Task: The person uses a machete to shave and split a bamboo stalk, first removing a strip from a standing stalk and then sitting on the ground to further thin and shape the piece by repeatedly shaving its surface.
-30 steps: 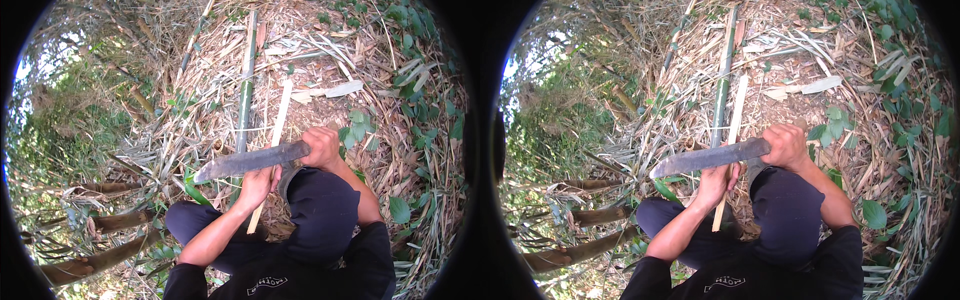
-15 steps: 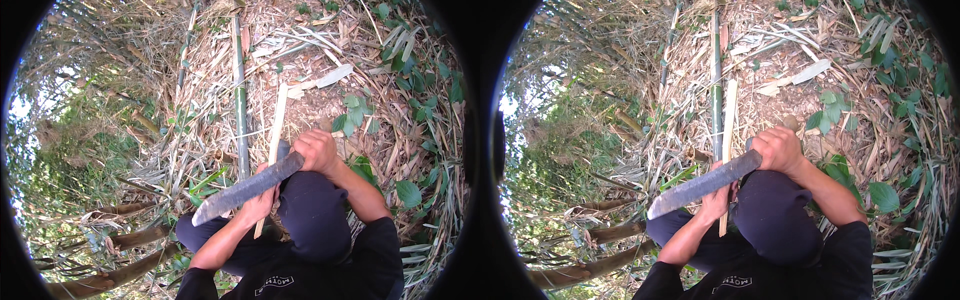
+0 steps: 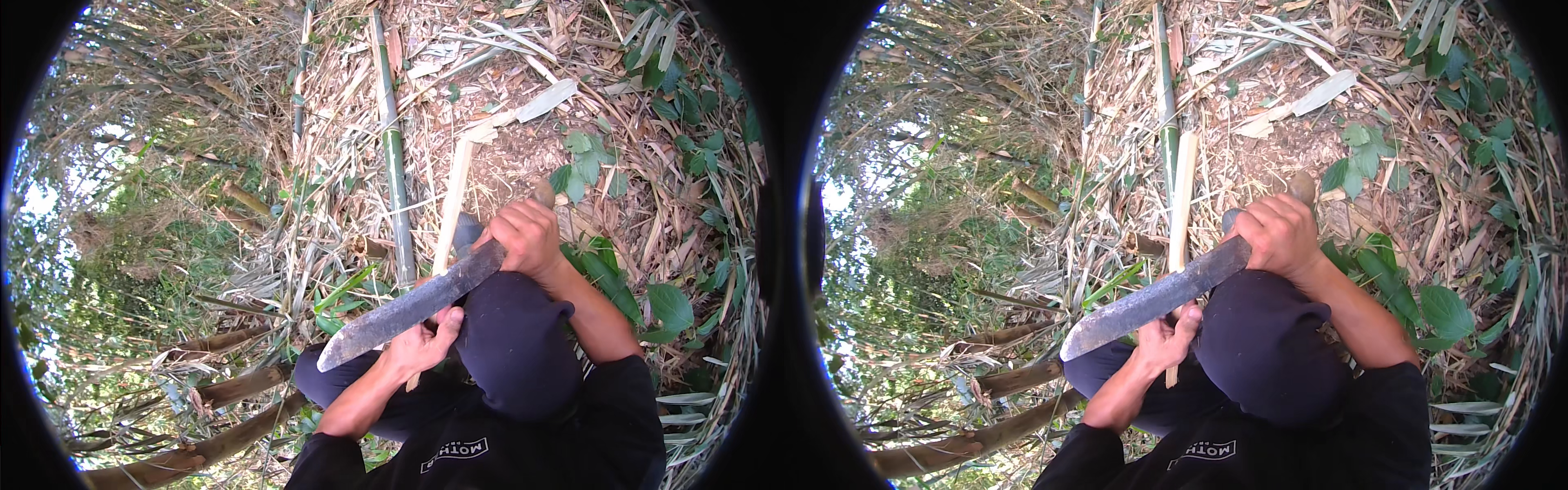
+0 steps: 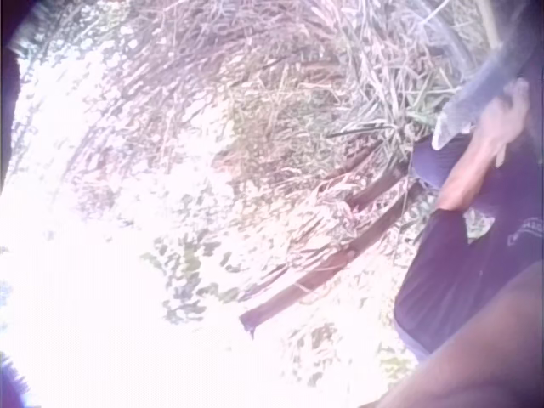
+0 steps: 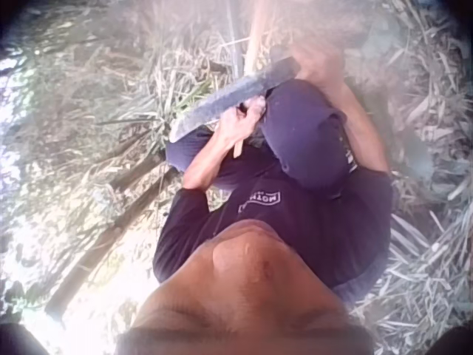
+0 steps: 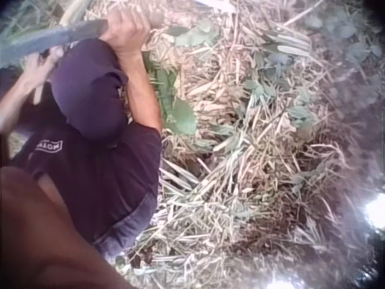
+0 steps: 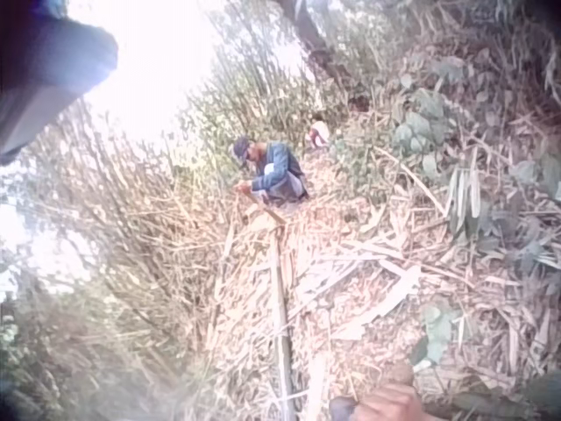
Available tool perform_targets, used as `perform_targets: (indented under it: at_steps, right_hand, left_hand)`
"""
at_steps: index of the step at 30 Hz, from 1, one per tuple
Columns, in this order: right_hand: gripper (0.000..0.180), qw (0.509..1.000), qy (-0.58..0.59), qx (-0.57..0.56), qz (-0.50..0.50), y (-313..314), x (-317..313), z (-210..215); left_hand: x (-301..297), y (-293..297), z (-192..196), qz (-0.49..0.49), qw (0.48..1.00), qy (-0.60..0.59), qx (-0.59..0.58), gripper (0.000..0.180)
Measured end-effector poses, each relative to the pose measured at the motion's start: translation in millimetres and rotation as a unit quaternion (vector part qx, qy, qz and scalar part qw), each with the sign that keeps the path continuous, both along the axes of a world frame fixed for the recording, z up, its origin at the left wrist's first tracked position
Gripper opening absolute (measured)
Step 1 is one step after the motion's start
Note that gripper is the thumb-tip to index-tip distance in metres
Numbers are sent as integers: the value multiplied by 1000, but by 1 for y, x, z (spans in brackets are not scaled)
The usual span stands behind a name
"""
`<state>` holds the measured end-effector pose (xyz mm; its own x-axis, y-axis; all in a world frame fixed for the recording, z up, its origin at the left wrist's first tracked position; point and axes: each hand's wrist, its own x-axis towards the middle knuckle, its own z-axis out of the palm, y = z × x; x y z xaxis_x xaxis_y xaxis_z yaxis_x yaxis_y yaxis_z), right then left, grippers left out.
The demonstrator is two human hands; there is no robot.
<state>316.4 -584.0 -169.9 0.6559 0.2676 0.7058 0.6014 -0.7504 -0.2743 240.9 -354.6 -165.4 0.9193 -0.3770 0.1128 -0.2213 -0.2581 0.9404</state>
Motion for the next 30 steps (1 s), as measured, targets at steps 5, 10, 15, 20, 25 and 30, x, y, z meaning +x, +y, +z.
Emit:
perform_targets:
  at_steps: [5,10,15,20,25,30]
  right_hand:
    - [23,1000,3,29,2,-9,-3,-2]
    - [25,918,258,191,-232,-20,-17,-22]
    - [30,980,114,129,-97,-26,-12,-11]
    - [41,996,77,27,-36,-11,-1,-18]
    - [33,998,52,15,19,-8,2,-9]
    - [19,998,55,-2,16,-13,0,-17]
  left_hand:
    - [-29,-2,12,67,990,101,-71,10]
    - [-110,22,-5,-4,999,26,31,31]
    - [-37,11,18,53,955,207,-205,45]
    - [15,-13,35,33,959,216,-178,39]
    - [23,-20,23,30,988,136,-59,47]
    - [-2,-18,22,76,992,-18,98,31]
